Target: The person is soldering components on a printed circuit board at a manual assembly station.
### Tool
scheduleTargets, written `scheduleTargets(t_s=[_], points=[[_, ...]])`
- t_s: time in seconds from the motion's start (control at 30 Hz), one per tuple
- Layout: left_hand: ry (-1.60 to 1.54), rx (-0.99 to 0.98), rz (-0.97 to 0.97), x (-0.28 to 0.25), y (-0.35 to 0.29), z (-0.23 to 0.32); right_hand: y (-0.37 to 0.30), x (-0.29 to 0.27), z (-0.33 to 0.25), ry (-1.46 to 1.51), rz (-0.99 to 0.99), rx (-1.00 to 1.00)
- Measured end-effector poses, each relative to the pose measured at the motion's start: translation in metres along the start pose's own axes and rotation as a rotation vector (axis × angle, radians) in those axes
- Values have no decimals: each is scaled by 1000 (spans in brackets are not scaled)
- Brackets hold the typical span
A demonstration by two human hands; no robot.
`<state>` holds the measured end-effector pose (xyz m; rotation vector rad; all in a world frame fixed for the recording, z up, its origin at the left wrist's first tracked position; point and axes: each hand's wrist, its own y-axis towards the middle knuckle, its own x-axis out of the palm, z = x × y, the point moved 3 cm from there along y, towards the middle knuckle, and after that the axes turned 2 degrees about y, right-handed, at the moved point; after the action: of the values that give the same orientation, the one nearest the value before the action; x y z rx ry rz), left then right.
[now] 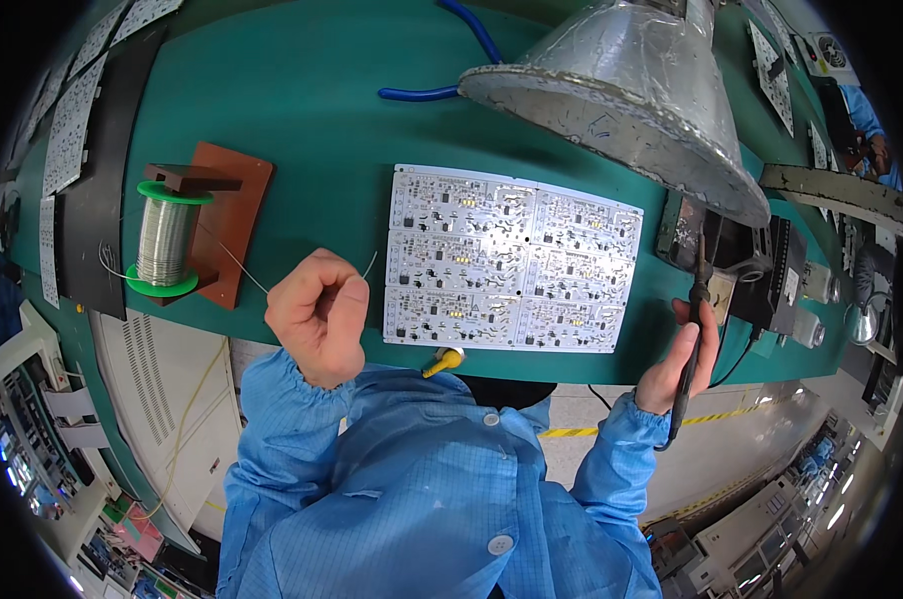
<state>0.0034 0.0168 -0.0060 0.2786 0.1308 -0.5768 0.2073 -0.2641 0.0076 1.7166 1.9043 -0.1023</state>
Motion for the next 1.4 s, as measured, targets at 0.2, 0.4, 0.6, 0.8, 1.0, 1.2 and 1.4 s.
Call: scheduleTargets(t_s=[0.2,0.4,0.6,0.8,1.0,1.2,1.4], points=[[-27,-20,-33,0,0,1,-2,0,-1,7,51,-30],[39,-29,30,3,0,4,-2,0,-1,-6,67,-59],[127,-122,93,0,-2,8,-3,1,-2,-31,63,-75],[131,-132,125,2,-1,5,-1,2,1,-17,57,-30],[189,-94,85,3,-3,3,1,1,2,30,14,38],[174,-69,164,6,2,2,-4,4,0,29,42,5],[160,-122,152,2,18,1,-4,23,-8,184,-27,-16]])
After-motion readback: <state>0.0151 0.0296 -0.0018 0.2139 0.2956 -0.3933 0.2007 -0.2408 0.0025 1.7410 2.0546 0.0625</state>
